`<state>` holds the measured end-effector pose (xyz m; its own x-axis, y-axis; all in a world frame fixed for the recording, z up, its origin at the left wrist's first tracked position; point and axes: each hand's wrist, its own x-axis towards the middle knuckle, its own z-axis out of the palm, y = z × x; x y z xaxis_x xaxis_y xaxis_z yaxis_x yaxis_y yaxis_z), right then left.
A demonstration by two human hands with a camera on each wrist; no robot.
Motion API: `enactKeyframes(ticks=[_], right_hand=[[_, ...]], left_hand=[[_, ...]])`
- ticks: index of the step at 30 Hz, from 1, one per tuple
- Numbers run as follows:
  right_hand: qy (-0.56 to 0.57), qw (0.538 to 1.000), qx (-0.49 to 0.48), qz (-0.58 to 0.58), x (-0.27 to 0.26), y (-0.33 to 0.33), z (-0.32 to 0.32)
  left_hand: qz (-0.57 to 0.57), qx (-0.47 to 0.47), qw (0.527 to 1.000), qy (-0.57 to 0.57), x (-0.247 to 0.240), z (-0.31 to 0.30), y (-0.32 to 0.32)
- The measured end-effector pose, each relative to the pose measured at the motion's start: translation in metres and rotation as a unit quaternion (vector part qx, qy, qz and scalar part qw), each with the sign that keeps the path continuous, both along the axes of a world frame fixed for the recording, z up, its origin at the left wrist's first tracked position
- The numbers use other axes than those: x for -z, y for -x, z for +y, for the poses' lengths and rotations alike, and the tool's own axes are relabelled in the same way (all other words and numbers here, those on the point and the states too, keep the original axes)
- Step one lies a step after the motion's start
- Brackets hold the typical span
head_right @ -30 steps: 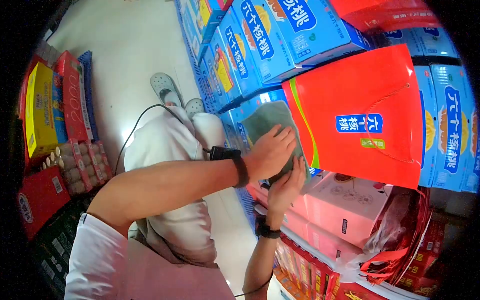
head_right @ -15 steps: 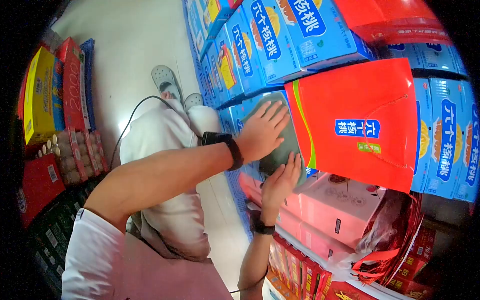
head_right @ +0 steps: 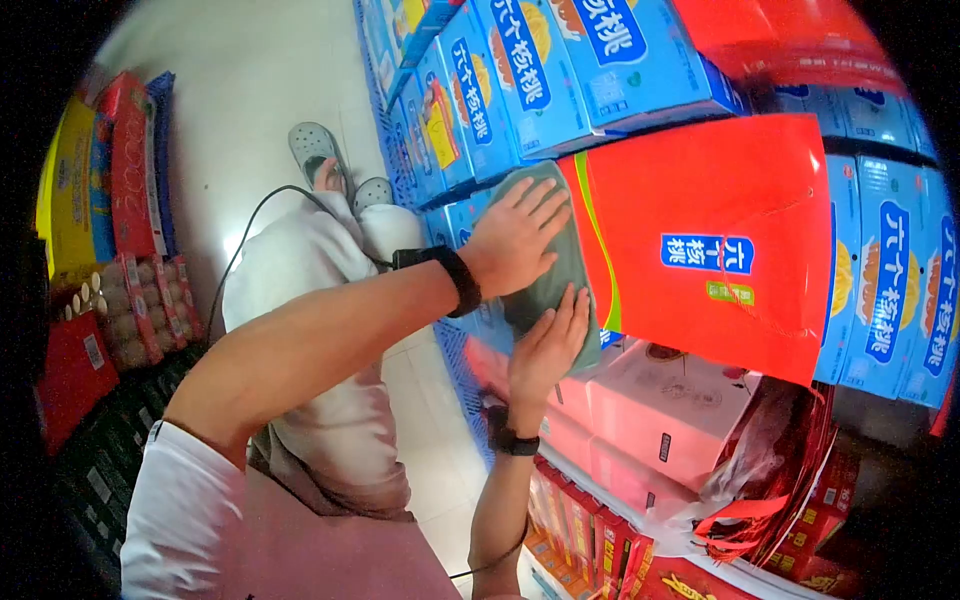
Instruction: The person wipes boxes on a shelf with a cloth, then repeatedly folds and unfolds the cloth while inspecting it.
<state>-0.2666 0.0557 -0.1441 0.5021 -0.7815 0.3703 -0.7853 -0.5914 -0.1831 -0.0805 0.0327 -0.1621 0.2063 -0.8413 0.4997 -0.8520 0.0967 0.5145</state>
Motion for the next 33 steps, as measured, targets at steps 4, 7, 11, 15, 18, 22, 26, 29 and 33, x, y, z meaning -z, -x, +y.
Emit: enactKeyframes(ticks=[4,7,11,15,18,22,26,29,33], right_hand=[[0.000,1.000,0.010,0.007,-0.002,0.003,-0.001],[0.010,0.999,0.016,0.030,-0.008,-0.001,0.003],[0.015,0.998,0.023,0.051,-0.009,0.003,0.006],[0.011,0.998,0.031,0.060,-0.012,0.006,0.007],[0.005,0.998,0.037,0.056,-0.014,0.011,0.009],[0.002,0.997,0.042,0.061,-0.012,0.023,0.011],[-0.010,0.996,0.054,0.066,-0.013,0.036,0.017],[-0.018,0.995,0.060,0.075,-0.014,0.041,0.021],[-0.011,0.996,0.054,0.070,-0.013,0.048,0.023]], left_hand=[[-0.022,0.014,1.000,-0.004,0.002,-0.001,-0.002],[-0.052,0.017,0.999,-0.005,0.006,-0.004,-0.002],[-0.074,0.021,0.996,-0.036,0.000,-0.003,0.002],[-0.099,0.016,0.994,-0.052,-0.005,-0.005,0.009],[-0.109,0.020,0.992,-0.058,-0.004,-0.005,0.014],[-0.106,0.049,0.992,-0.053,-0.004,-0.001,0.018],[-0.098,0.066,0.992,-0.053,-0.003,0.004,0.027],[-0.101,0.061,0.991,-0.065,-0.004,0.006,0.035],[-0.086,0.076,0.992,-0.056,0.000,0.009,0.040]])
